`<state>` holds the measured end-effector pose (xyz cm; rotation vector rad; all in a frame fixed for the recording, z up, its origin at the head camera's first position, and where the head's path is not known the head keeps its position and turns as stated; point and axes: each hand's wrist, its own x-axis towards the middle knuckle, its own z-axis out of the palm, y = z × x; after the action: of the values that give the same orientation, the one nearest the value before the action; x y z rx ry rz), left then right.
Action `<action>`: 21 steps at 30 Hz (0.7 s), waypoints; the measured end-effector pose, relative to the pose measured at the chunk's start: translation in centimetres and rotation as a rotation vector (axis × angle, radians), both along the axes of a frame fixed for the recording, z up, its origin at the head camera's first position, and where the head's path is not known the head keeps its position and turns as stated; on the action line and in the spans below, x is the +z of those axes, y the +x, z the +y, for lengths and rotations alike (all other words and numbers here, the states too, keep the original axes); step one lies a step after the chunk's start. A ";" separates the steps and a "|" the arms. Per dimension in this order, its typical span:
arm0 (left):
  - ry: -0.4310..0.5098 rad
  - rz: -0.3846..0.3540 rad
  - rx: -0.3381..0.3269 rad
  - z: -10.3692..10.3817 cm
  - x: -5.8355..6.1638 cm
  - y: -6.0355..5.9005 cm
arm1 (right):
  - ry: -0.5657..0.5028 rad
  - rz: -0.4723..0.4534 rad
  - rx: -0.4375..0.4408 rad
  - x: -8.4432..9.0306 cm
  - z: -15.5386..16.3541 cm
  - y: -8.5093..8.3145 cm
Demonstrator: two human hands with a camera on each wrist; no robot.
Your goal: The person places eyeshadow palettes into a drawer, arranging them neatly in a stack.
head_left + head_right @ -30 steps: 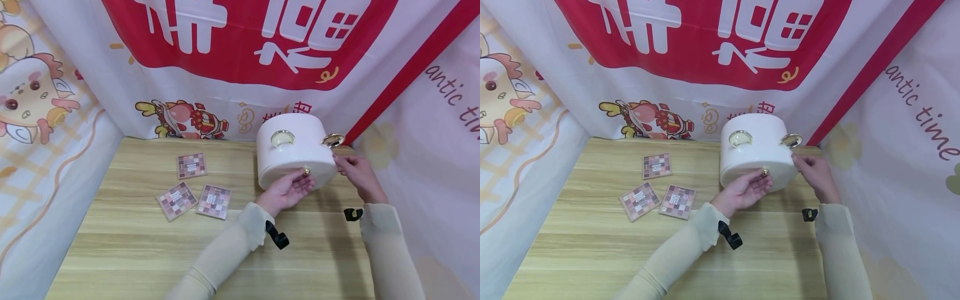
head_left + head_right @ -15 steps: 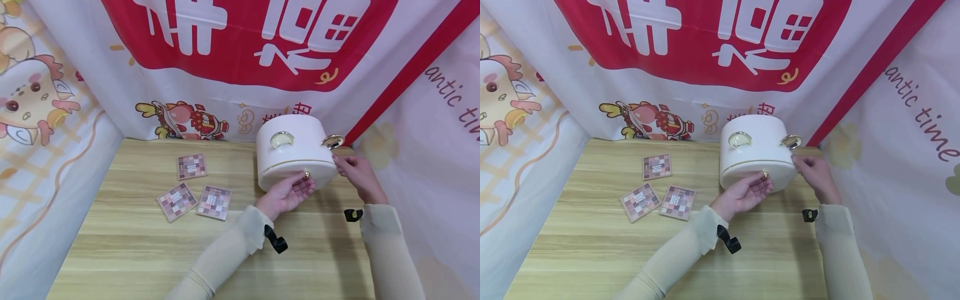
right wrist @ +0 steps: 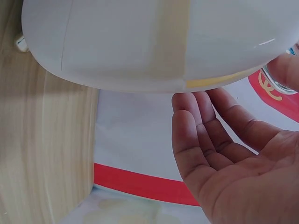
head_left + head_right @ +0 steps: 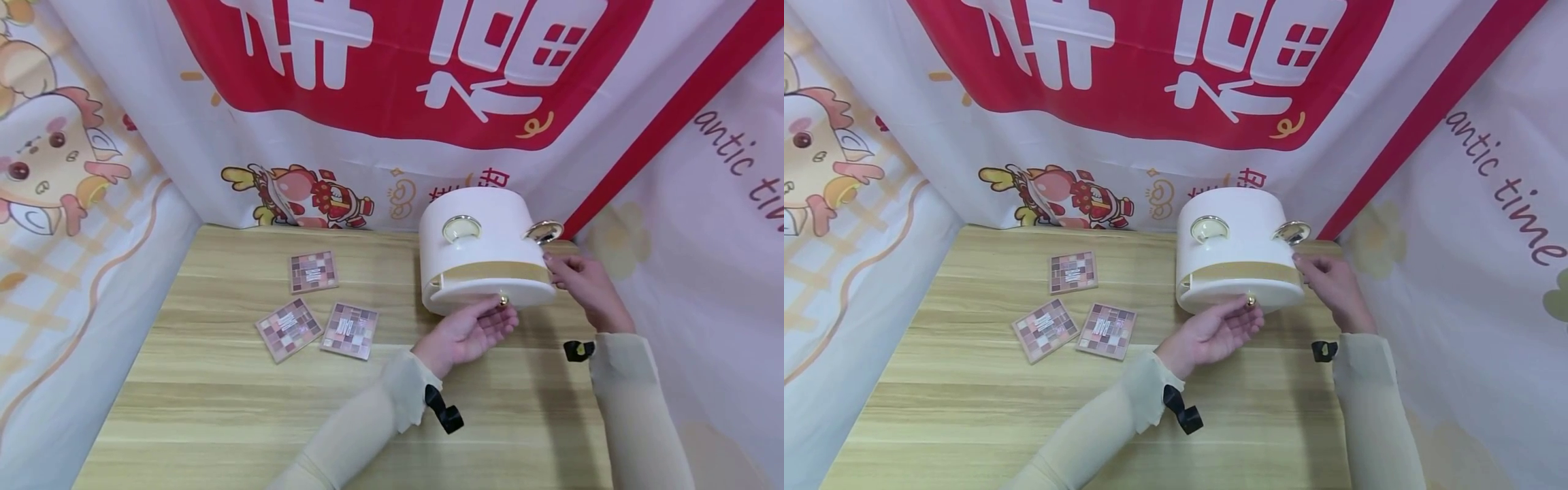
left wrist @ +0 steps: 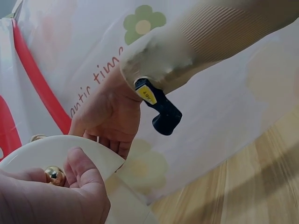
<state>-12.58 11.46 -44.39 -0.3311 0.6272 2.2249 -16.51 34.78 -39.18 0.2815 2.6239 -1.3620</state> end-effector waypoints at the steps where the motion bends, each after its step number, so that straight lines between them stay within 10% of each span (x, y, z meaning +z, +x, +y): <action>1: 0.001 -0.001 -0.003 0.0 0.0 0.2 | -0.002 0.002 0.001 0.0 0.0 0.0; 21: 0.052 -0.001 -0.053 -0.4 -0.6 3.5 | -0.016 -0.022 0.004 0.2 0.1 -0.2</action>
<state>-9.09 11.03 -44.97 -0.2860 0.5708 2.1860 -16.75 34.90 -38.98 0.2869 2.5933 -1.3703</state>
